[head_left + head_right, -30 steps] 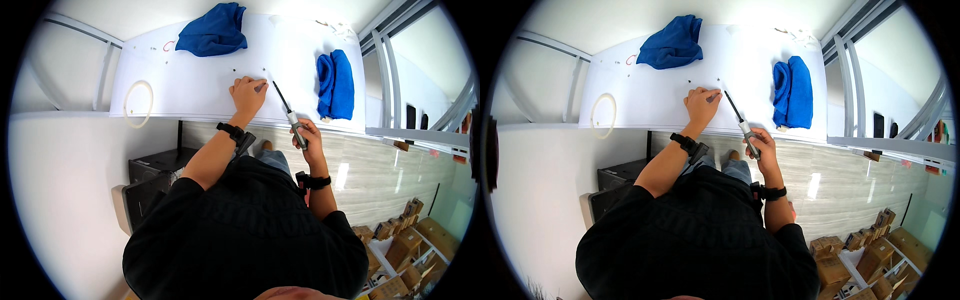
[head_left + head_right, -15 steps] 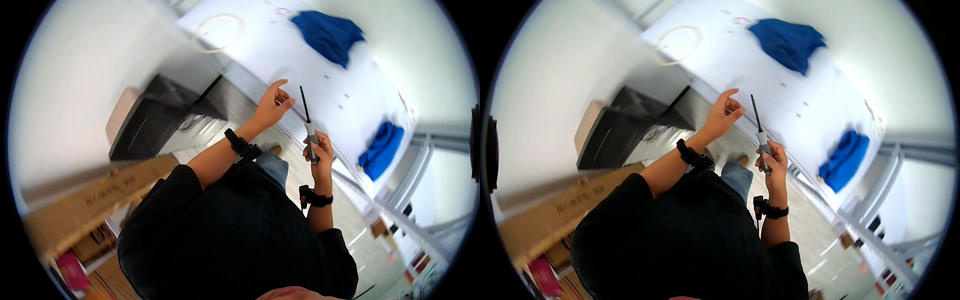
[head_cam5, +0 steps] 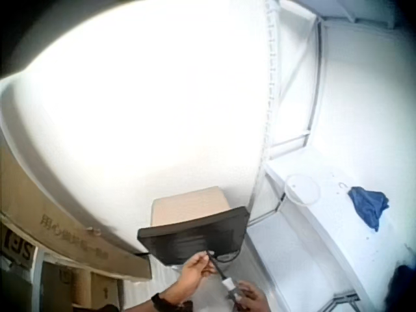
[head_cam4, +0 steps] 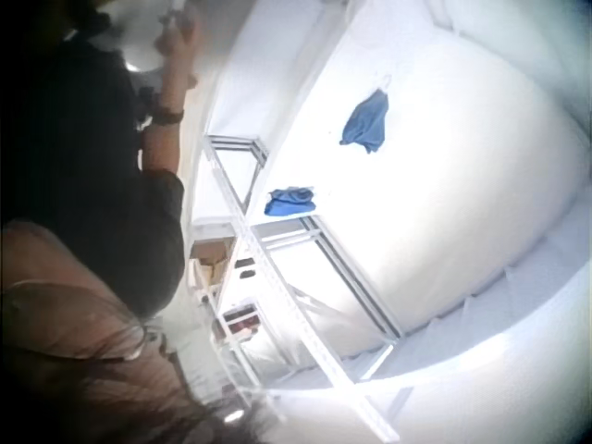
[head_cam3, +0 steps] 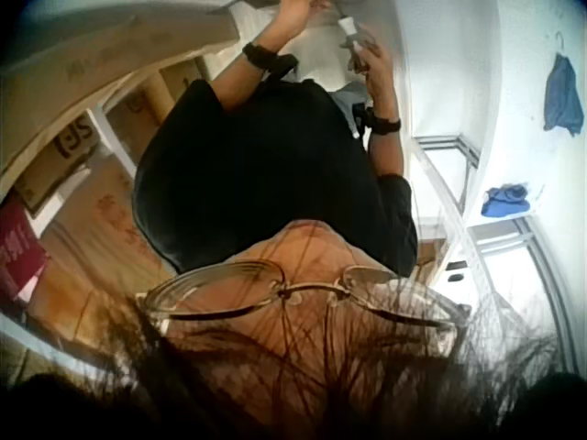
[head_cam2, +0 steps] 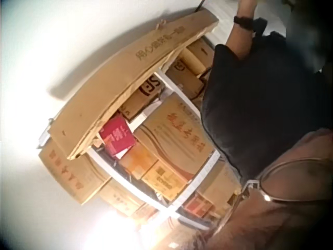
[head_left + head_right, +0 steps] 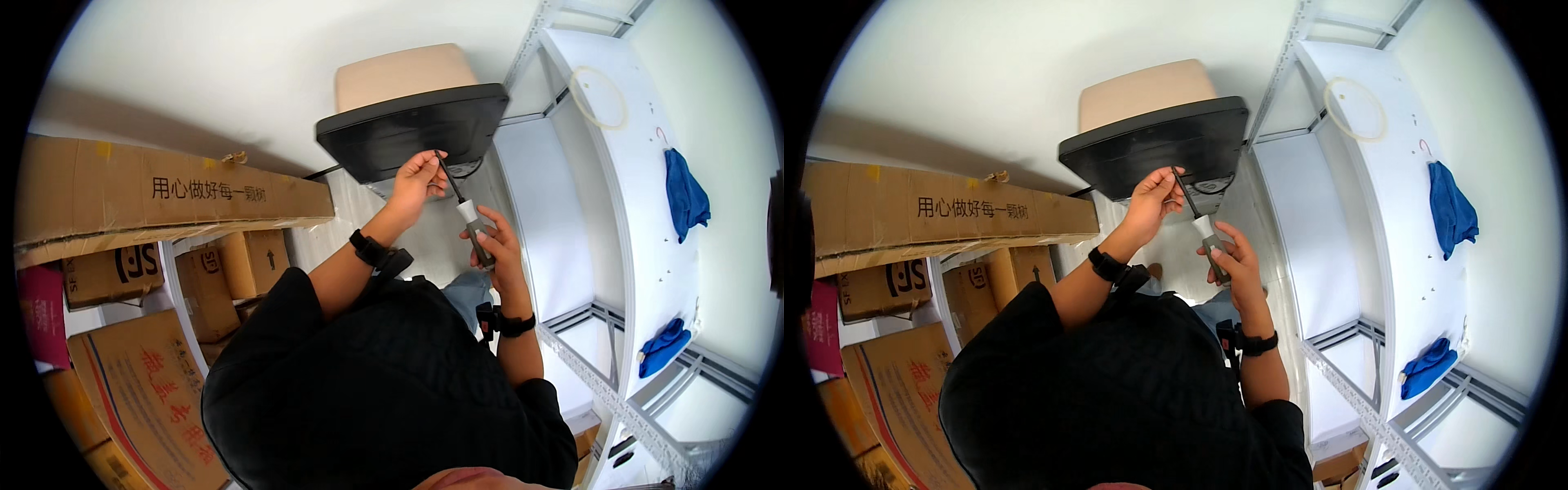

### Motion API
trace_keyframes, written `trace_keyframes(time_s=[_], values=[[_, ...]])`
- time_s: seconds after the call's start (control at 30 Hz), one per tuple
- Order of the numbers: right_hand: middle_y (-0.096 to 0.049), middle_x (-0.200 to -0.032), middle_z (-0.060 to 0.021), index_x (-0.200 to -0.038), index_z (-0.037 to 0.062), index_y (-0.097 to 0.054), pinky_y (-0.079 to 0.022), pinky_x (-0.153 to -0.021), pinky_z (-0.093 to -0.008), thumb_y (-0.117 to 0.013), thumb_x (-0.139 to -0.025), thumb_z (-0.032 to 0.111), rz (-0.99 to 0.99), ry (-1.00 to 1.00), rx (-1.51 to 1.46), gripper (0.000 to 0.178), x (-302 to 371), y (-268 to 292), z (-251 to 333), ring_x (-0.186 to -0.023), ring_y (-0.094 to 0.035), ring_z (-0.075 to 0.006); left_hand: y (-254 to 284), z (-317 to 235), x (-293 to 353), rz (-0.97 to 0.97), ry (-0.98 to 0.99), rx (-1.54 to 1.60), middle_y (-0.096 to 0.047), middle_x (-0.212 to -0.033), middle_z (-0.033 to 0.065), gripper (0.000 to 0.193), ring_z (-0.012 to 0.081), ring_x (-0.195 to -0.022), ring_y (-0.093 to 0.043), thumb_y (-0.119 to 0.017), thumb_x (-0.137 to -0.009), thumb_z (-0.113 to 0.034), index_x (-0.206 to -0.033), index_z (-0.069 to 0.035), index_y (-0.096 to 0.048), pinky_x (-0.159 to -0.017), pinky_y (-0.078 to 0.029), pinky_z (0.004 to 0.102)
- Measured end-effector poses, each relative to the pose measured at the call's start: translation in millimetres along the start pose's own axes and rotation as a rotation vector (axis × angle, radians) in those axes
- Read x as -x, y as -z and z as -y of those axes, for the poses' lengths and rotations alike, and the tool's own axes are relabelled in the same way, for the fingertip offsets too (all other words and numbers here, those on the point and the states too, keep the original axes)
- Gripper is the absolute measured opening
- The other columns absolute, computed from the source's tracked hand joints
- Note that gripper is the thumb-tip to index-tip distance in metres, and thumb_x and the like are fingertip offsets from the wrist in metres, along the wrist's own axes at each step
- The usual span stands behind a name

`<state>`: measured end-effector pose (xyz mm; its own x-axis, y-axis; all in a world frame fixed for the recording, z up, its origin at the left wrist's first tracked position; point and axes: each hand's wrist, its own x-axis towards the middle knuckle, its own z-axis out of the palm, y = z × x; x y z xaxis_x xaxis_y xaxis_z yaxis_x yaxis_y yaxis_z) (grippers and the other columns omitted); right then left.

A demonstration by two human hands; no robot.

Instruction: The person uses a screwdriver to fasten screws into the back panel of a small appliance. They repeatedly pick up screws from a white shelf and tighten them into the device, which is positioned on a lower shelf.

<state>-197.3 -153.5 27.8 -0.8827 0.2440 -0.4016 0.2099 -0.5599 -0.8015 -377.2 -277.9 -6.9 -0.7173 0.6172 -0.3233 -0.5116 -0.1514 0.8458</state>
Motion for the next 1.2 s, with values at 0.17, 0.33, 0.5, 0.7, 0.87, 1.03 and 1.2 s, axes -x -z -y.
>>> trace_keyframes(time_s=[0.17,0.33,0.5,0.7,0.87,1.03,1.2], values=[[-0.065,-0.093,-0.0176,-0.129,0.0041,-0.045,-0.037,-0.039,-0.0199,-0.053,-0.086,0.013,0.059,0.027,-0.097,0.044,-6,-81,-23,-0.046,-0.053,-0.0112,68,-49,34,0.025,0.025,0.081,-0.062,-0.091,0.0028,0.022,0.0101,-0.079,-0.062,-0.046,-0.099,-0.021,-0.112,-0.006,-0.056,-0.068,-0.052,0.0236],[-0.065,-0.093,-0.0183,-0.128,0.0024,-0.046,-0.038,-0.039,-0.0202,-0.05,-0.087,0.014,0.04,0.013,-0.113,0.042,-12,-140,-37,-0.045,-0.054,-0.0118,117,-74,43,0.031,0.048,0.115,-0.061,-0.088,0.0015,0.026,0.0092,-0.076,-0.059,-0.046,-0.098,-0.018,-0.12,-0.006,-0.054,-0.068,-0.05,0.0243],[-0.064,-0.094,-0.0215,-0.125,0.0004,-0.047,-0.04,-0.04,-0.0203,-0.047,-0.087,0.012,-0.03,0.053,-0.068,0.04,-14,-180,-44,-0.046,-0.055,-0.0133,132,-85,41,0.064,-0.007,0.123,-0.061,-0.085,0.0002,0.029,0.008,-0.075,-0.056,-0.047,-0.098,-0.017,-0.124,-0.005,-0.052,-0.068,-0.048,0.0237],[-0.064,-0.095,-0.0214,-0.124,0.0015,-0.048,-0.04,-0.041,-0.0208,-0.047,-0.088,0.012,-0.073,0.116,-0.09,0.038,-17,-201,-57,-0.047,-0.055,-0.0138,143,-95,37,0.169,0.008,0.219,-0.061,-0.085,0.0005,0.031,0.0076,-0.076,-0.056,-0.047,-0.097,-0.017,-0.124,-0.003,-0.052,-0.068,-0.046,0.0228],[-0.064,-0.096,-0.0203,-0.124,0.0022,-0.047,-0.041,-0.042,-0.0215,-0.047,-0.089,0.012,-0.091,0.117,-0.098,0.037,-18,-210,-56,-0.049,-0.056,-0.0142,145,-96,35,0.164,0.03,0.266,-0.06,-0.084,0.0002,0.03,0.0074,-0.076,-0.056,-0.047,-0.098,-0.018,-0.124,-0.002,-0.052,-0.068,-0.045,0.0226],[-0.065,-0.096,-0.0179,-0.125,0.0034,-0.047,-0.041,-0.045,-0.0225,-0.047,-0.091,0.012,-0.08,0.117,-0.117,0.036,-22,-211,-57,-0.051,-0.056,-0.0145,141,-98,34,0.122,0.042,0.286,-0.061,-0.082,-0.0009,0.027,0.0062,-0.071,-0.057,-0.049,-0.097,-0.018,-0.119,-0.005,-0.057,-0.065,-0.047,0.0219],[-0.063,-0.098,-0.0165,-0.125,0.0032,-0.047,-0.041,-0.046,-0.0222,-0.049,-0.09,0.009,-0.087,0.128,-0.119,0.036,-24,-215,-58,-0.054,-0.057,-0.0134,142,-98,33,0.117,0.051,0.326,-0.062,-0.082,-0.0012,0.025,0.0063,-0.07,-0.057,-0.049,-0.097,-0.018,-0.116,-0.005,-0.058,-0.065,-0.047,0.022]])
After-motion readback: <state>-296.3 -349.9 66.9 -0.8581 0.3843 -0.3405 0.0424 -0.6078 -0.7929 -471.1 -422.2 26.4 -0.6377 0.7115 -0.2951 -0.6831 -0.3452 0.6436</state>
